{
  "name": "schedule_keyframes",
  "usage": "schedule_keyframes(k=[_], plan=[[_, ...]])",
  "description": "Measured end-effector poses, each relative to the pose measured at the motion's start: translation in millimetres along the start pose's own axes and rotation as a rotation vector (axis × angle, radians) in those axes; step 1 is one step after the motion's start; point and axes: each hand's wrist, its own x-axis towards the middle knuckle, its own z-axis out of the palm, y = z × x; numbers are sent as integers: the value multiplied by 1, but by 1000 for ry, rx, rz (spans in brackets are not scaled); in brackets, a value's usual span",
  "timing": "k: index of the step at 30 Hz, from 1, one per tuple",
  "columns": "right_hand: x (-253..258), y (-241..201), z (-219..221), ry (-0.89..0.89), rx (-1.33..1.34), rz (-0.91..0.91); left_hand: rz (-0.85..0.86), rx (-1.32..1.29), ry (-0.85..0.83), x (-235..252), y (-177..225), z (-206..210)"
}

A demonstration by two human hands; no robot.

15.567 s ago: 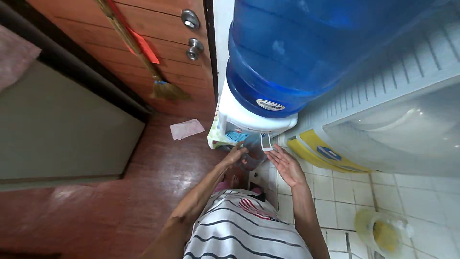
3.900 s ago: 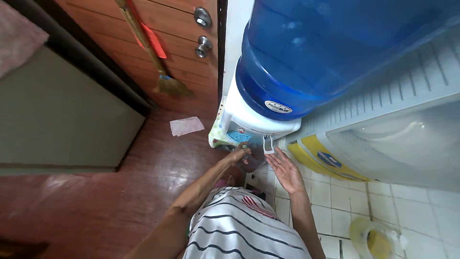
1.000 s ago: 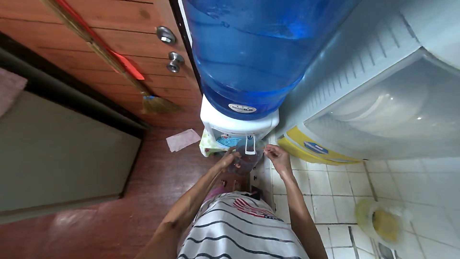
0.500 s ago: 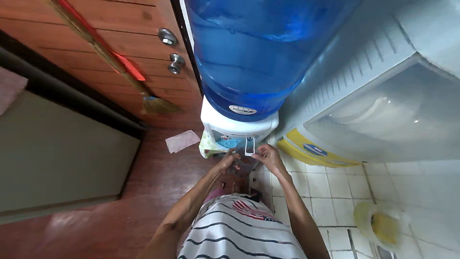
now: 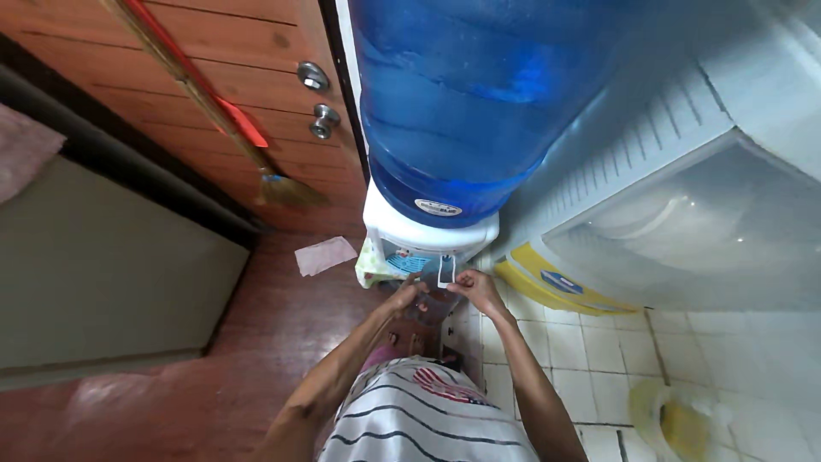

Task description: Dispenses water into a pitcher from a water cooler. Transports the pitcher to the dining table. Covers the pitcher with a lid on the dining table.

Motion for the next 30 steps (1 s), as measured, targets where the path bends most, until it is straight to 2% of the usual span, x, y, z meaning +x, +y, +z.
schedule_keyframes(k=[5, 9, 16, 20, 26, 30], plan=[[20, 4, 14, 107, -196, -3, 14, -13, 5, -1, -1, 2], [31, -10, 17, 118, -316, 20, 13, -14, -3, -1, -1, 2], [9, 14, -10, 239, -70, -7, 11, -3, -10, 3, -4, 2], [-14, 33, -8, 284, -6, -6, 14, 13, -37, 3, -8, -3], [-48, 48, 39, 137, 11, 105, 7, 129, -26, -9, -31, -16], [-62, 52, 78, -78, -8, 166, -12, 81, 28, -34, -65, -42]])
